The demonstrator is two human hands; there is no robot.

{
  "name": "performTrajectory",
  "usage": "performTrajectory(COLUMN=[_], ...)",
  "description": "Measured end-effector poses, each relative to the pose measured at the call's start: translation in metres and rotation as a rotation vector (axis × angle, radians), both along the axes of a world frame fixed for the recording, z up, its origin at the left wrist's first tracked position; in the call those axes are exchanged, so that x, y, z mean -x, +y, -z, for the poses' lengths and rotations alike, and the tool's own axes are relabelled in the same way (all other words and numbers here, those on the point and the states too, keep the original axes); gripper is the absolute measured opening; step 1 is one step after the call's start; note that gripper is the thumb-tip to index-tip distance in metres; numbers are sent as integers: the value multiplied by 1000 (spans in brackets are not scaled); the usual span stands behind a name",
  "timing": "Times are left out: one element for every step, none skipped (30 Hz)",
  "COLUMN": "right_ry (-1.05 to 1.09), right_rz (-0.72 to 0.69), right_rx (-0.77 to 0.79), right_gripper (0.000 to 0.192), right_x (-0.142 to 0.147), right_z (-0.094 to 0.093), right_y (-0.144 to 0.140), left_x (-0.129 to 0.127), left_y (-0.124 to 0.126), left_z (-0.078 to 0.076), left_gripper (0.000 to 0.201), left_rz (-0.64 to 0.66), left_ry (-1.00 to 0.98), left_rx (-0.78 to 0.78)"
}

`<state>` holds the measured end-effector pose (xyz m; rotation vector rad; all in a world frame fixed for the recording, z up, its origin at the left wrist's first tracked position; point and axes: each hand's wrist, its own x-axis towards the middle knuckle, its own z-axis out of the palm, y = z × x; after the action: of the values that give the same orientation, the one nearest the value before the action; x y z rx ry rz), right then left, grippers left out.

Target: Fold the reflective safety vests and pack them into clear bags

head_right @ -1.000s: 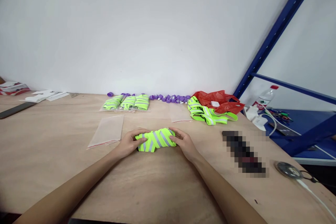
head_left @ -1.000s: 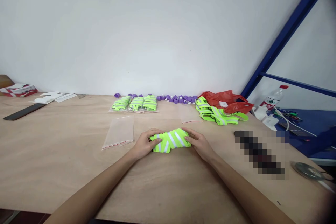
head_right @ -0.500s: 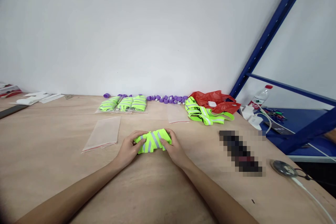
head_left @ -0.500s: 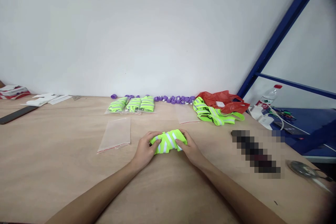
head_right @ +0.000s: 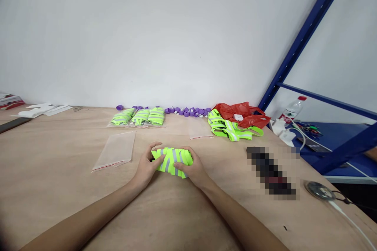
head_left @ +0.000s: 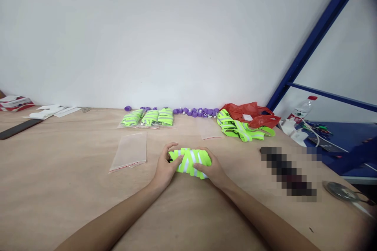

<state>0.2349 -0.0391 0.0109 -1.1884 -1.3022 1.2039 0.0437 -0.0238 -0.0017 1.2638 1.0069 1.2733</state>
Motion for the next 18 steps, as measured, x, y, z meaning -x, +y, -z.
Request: performTrajectory(right_ry=[4,4,0,-6,-13,-20,-24,-27,-30,-32,-32,-29,-24,-15,-4,5,11,14], right_rz=[7,17,29,40,48,53,57,63,71,79,86,90,92,91,89,86,84,84], right_rx=[4,7,6,1,-9,-19,-30,-42,-57,-73,-87,-97,-105,-111,-115,-118,-122,-126], right_gripper=[56,55,54,52,51,49,48,47,46,46,46,46,46,46,46,46,47,47], right_x=[0,0,-1,-1,-2,-3,-3,-3,-3,-2,-1,0,1,2,3,4,4,4], right_z=[0,1,1,1,1,1,0,0,0,-1,-1,0,0,1,1,1,2,2], right_y=[0,0,0,0,1,1,1,0,0,-1,-1,-2,-2,-3,-3,-3,-4,-4], left_x=[-2,-4,-6,-8,-10,-13,-16,-19,-22,-25,-28,-30,-32,-33,-34,-34,-34,-33], left_y=[-1,-3,-4,-5,-6,-7,-7,-8,-8,-9,-9,-10,-12,-13,-15,-16,-17,-17], left_z=[-1,-2,-2,-3,-4,-5,-6,-6,-7,-7,-8,-8,-8,-8,-8,-8,-8,-8], left_gripper=[54,50,46,44,44,46,48,51,53,54,54,53,52,50,49,47,46,45], left_rz=[5,13,23,32,37,35,24,3,-26,-54,-75,-87,-88,-78,-63,-44,-25,-5], left_ry=[-40,-70,-95,-116,-128,-131,-125,-115,-108,-103,-99,-93,-84,-72,-57,-44,-37,-37], left_rx=[17,25,29,36,47,62,75,84,90,92,88,77,63,48,35,26,26,34])
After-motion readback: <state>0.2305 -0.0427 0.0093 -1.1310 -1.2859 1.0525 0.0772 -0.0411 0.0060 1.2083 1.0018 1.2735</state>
